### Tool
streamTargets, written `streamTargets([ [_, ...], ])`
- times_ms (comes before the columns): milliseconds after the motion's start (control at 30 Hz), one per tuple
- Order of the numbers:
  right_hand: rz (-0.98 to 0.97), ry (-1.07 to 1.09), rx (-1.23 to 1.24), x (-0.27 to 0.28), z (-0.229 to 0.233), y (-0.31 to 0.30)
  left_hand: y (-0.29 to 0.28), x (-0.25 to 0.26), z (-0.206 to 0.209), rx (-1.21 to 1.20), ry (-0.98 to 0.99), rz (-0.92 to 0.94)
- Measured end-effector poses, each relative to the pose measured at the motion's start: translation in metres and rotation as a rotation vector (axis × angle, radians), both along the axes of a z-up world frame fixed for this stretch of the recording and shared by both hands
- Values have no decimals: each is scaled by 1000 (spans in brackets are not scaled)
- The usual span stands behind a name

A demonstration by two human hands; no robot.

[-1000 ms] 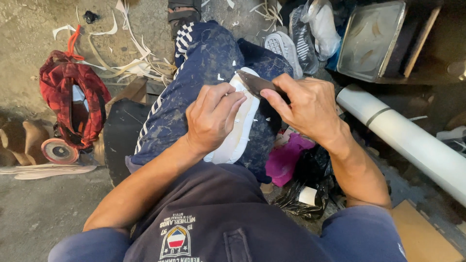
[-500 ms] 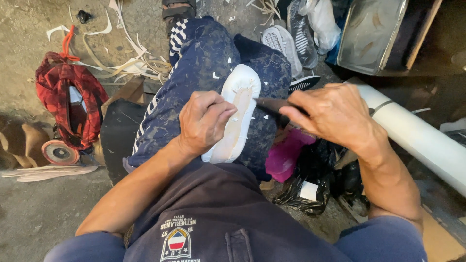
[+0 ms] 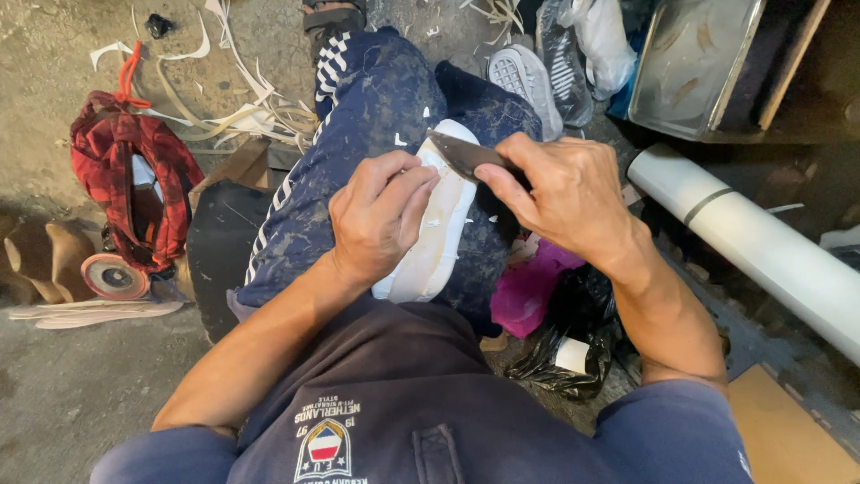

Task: The person retrieves a knife from a red bag and uses it to scrape the surface of a white shoe sole. They then use a hammer to tap the sole repeatedly. Finally, they pick up a second white sole and compare it with the first one.

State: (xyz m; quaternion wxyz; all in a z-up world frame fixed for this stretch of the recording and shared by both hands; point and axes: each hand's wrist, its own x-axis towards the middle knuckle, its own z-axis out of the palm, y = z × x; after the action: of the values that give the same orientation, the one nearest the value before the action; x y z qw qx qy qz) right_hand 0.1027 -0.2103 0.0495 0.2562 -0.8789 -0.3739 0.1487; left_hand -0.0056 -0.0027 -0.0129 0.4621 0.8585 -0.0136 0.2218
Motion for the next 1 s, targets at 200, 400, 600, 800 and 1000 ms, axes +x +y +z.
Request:
streamTargets([
  [200, 59, -17, -32, 0, 5, 16, 1, -2, -9, 152, -141, 16],
  [400, 199, -83, -120, 14, 13, 13, 1, 0, -11, 173, -232, 25],
  [600, 329, -126, -257, 19, 19, 0, 0, -5, -18, 202, -304, 15],
  [800, 103, -3, -63, 45, 26, -19, -4, -12, -14, 64, -65, -9],
  [1000, -458, -245, 69, 145, 8, -21, -17, -9, 15, -477, 640, -196],
])
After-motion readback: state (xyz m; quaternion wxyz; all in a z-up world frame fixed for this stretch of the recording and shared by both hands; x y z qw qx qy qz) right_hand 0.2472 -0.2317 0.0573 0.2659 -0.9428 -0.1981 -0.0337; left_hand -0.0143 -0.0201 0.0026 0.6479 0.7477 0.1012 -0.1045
